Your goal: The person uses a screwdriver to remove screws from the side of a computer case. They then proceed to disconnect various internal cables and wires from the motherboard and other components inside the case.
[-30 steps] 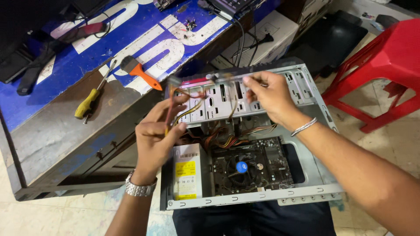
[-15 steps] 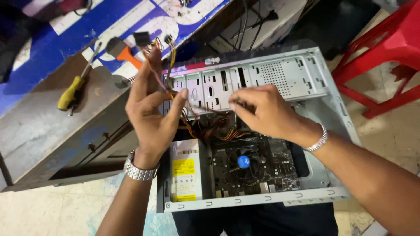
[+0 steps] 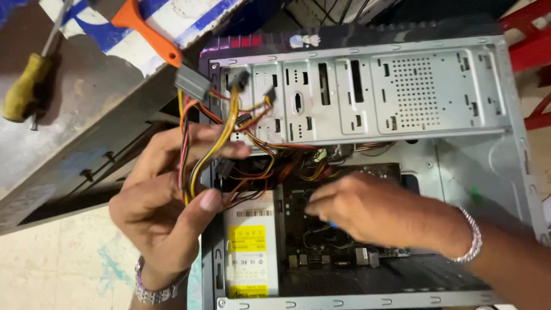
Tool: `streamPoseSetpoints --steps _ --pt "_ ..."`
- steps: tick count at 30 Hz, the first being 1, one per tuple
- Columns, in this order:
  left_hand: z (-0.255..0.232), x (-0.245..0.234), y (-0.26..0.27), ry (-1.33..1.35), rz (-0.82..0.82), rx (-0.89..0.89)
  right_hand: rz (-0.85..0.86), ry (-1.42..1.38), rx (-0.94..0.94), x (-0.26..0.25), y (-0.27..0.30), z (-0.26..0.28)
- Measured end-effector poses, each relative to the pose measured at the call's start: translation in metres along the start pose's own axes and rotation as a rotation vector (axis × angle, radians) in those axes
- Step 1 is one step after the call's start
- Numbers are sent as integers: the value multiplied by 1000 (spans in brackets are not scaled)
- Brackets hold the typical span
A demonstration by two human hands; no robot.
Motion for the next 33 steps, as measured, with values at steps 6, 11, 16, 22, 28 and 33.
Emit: streamPoseSetpoints --steps 6,11,16,22,28,33 --pt "26 1 23 75 -262 -22 441 101 102 49 -4 17" --pt "44 -1 34 55 -460 59 563 137 101 52 -6 26" --pt "44 -2 30 53 -477 -33 512 143 -18 58 -4 25" --pt "18 -6 26 -225 -292 -338 393 60 88 25 9 16" --pt "16 -10 25 -266 -211 -451 538 189 741 4 44 -52" --pt "13 -4 38 -272 -233 -332 356 308 827 16 47 -120"
Point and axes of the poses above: each hand's wrist, its own y-axis away from the middle knuckle, its own x-axis out of the palm, z = x × y, the point moved 5 cm from there along -y, towards the middle knuckle, and after that the axes turned 13 degrees about z, right-handed, at the moved point
